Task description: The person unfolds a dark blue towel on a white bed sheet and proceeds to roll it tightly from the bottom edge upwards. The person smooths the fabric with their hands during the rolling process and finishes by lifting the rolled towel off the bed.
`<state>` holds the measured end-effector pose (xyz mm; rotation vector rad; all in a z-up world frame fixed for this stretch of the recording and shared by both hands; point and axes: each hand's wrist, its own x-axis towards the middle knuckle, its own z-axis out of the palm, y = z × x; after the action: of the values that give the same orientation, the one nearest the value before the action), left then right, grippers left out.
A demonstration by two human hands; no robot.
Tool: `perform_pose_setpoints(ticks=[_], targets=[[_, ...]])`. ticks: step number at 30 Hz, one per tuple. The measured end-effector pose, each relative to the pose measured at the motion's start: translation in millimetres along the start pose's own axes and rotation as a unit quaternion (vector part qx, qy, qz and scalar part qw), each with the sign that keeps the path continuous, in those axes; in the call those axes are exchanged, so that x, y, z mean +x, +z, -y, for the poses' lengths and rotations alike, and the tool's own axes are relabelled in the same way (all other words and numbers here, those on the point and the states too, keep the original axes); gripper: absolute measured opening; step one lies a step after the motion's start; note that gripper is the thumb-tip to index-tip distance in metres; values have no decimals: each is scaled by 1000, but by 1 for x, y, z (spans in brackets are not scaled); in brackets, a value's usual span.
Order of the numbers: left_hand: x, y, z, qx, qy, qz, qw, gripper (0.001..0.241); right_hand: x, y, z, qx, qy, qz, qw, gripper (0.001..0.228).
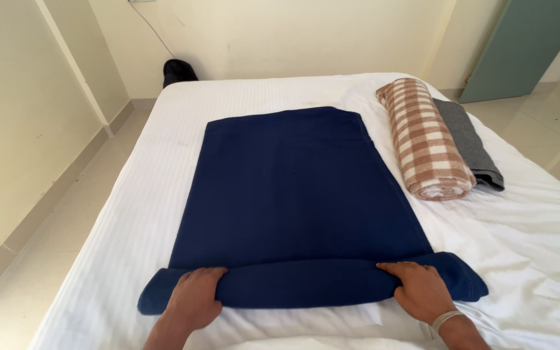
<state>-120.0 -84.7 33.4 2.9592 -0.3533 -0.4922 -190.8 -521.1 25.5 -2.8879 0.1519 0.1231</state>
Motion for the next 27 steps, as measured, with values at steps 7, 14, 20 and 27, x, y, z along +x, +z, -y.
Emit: perform_pose_setpoints(ticks=[7,14,20,27], targets=[[-18,-29,6,-131,-58,-158,977,66,16,-3,-15,34,26,-74,996,48],[-12,-36,34,-109,-106,-252,956,72,24,-15,0,51,77,-164,982,47],[24,-16,59,-327,-148,-344,867,113,35,-3,-19,-3,7,-312,950,44],[54,13,77,-422,-261,-226,839,98,49,4,-44,-13,78,-354,932,51]])
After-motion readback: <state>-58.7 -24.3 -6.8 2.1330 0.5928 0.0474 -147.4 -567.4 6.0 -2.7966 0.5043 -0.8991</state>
